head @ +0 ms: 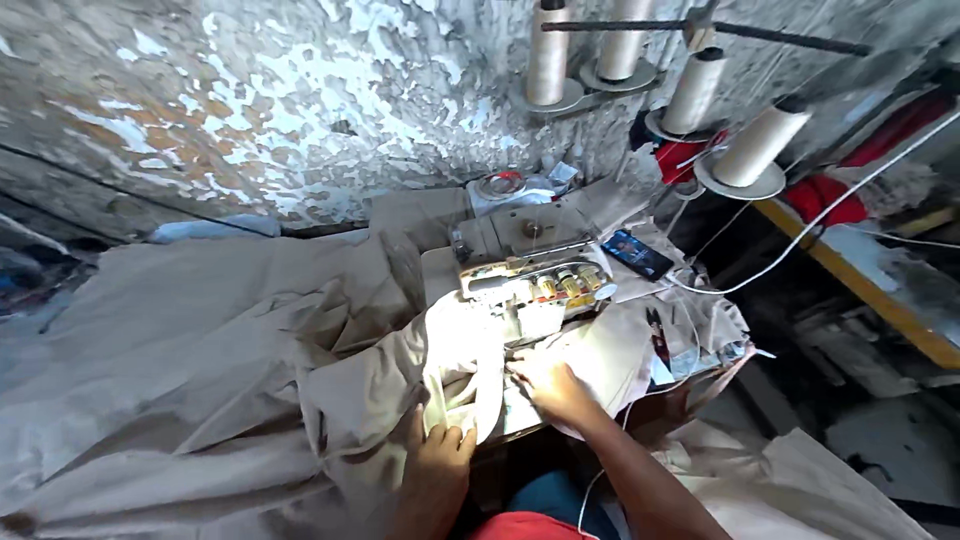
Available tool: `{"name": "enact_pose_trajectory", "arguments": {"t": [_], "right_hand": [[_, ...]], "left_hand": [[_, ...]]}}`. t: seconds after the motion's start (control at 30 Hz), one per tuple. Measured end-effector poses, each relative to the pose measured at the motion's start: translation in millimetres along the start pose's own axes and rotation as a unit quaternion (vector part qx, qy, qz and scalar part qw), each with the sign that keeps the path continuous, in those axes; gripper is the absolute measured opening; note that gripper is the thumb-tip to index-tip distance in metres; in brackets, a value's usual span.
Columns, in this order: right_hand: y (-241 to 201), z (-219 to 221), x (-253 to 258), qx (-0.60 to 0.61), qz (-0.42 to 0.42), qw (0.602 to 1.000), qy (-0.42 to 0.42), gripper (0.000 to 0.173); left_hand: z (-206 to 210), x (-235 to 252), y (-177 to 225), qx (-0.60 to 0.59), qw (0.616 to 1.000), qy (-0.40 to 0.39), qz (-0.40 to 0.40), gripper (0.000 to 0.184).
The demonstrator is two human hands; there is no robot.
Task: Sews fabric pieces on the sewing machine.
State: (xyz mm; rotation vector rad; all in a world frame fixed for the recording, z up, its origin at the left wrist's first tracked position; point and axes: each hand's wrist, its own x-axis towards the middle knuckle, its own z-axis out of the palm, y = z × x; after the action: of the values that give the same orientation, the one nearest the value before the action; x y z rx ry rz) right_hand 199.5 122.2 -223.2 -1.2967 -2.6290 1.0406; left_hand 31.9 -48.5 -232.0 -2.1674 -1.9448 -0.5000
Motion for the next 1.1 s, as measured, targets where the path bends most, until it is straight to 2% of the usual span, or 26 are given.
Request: {"name": "enact_pose_trajectory", "arguments": {"t": [0.03, 0.1, 0.13, 0.23, 0.3, 0.37, 0.47, 0.53, 0.67, 0.8, 0.9, 1.03, 1.1], "right_hand": [[-3.2, 1.7, -4.5, -0.015, -0.023, 1.0, 0.006, 0.036], [0.7, 11.8, -12.4, -0.015, -0.076, 0.987, 0.14, 0.031], [1.0, 11.9, -16.2, -0.006, -0.082, 0.98, 0.18, 0.033], [-5.3, 10.0, -20.3, 0.009, -0.094, 0.965, 0.243, 0.036], [-17.3, 4.2, -22.9, 0.024, -0.093, 0.974, 0.206, 0.025], [-32.0, -2.4, -25.7, 0.04, -0.095, 0.986, 0.133, 0.026], [-52.2, -4.8, -25.4, 0.034, -0.122, 0.987, 0.101, 0.032], [-66.0, -9.3, -23.3, 0.012, -0.113, 0.991, 0.067, 0.037], [-84.5, -17.8, -15.8, -0.033, -0.072, 0.996, 0.038, 0.042], [-108.1, -29.1, 0.8, -0.026, -0.056, 0.996, -0.07, 0.049], [-127.1, -19.9, 16.5, 0.075, -0.107, 0.988, -0.086, 0.044], [-127.8, 32.1, 33.1, 0.277, -0.247, 0.928, 0.013, 0.051], [-115.2, 43.9, 42.6, 0.301, -0.25, 0.92, -0.021, 0.051]], "left_hand": [[-5.6, 1.0, -1.5, -0.014, 1.0, 0.012, -0.001, 0.014], [-20.6, 5.6, -6.1, -0.037, 0.999, 0.027, -0.015, 0.023], [-29.8, 8.6, -9.1, -0.053, 0.998, 0.03, -0.031, 0.029], [-63.5, 24.0, -20.8, -0.135, 0.984, 0.036, -0.107, 0.035], [-87.9, 35.0, -29.3, -0.212, 0.963, 0.02, -0.166, 0.029], [-106.2, 47.4, -38.1, -0.228, 0.956, 0.003, -0.186, 0.027], [-129.4, 70.9, -45.8, -0.187, 0.963, -0.091, -0.174, 0.03], [-135.4, 82.9, -50.0, -0.129, 0.974, -0.116, -0.146, 0.027], [-132.9, 94.6, -60.0, -0.1, 0.992, -0.001, -0.082, 0.019], [-129.6, 106.2, -56.2, -0.162, 0.983, 0.054, -0.075, 0.019], [-131.2, 115.1, -40.1, -0.242, 0.965, 0.063, -0.081, 0.018], [-123.0, 123.0, -31.1, -0.364, 0.923, 0.058, -0.11, 0.016], [-117.8, 121.5, -38.3, -0.411, 0.897, 0.071, -0.145, 0.014]]}}
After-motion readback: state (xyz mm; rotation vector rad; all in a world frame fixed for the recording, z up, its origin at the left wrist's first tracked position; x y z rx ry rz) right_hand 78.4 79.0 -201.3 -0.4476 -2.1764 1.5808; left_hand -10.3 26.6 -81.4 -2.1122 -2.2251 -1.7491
